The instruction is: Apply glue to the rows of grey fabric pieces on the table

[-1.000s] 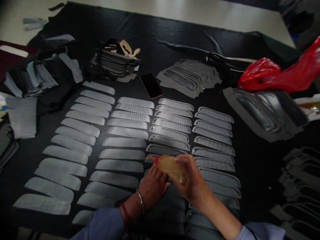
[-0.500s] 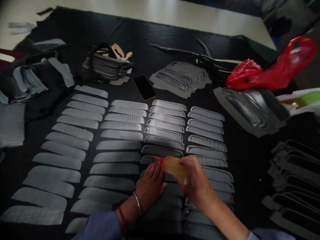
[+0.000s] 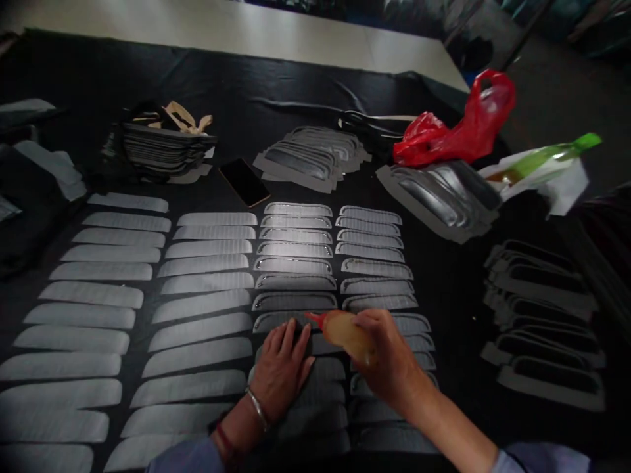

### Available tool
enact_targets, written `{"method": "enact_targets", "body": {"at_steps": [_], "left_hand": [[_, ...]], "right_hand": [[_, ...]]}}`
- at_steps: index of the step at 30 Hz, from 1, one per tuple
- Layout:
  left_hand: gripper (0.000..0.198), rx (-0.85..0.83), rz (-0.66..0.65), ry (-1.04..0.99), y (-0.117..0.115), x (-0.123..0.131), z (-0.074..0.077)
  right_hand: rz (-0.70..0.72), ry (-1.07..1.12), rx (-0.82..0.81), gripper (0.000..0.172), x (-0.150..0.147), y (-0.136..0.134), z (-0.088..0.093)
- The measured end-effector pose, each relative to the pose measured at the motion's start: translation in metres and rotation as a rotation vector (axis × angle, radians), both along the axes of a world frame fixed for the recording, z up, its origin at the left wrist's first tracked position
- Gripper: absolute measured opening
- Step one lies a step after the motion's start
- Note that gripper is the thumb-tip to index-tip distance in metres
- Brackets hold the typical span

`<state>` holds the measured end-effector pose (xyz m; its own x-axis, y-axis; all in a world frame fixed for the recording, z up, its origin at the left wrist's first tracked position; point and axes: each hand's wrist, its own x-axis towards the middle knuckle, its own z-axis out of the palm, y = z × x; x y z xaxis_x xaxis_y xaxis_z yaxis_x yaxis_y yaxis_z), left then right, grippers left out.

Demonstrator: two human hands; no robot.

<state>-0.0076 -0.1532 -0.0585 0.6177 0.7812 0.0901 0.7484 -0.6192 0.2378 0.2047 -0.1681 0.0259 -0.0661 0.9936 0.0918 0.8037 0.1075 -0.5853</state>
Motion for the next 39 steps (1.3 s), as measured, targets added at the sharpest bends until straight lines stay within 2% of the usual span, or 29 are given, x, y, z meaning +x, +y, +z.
{"method": "enact_targets", "body": {"at_steps": [6,15,20,29,33,36,39], "left_hand": [[0.049,0.001,0.008,0.0,0.002,0.004,0.003],[0.046,0.026,0.007,0.019,0.003,0.005,0.003],[0.045,0.043,0.005,0.02,0.002,0.006,0.002],[0.044,0.033,-0.008,0.013,0.003,0.005,0.002],[0.044,0.036,-0.008,0.032,0.003,0.005,0.003],[0.044,0.031,-0.007,0.055,0.002,0.006,0.005],[0.045,0.027,-0.012,0.07,0.003,0.006,0.007]], "right_hand": [[-0.064,-0.024,0.032,0.043,0.011,-0.009,0.006],[-0.123,0.02,0.039,0.049,0.024,-0.024,0.007],[-0.174,0.004,0.048,0.041,0.026,-0.033,0.007],[-0.181,-0.036,0.016,0.043,0.033,-0.056,0.009],[-0.195,-0.002,0.026,0.043,0.03,-0.058,0.003],[-0.321,0.099,0.057,0.039,0.022,-0.05,-0.005],[-0.588,0.424,-0.061,0.039,0.016,-0.04,-0.007]]}}
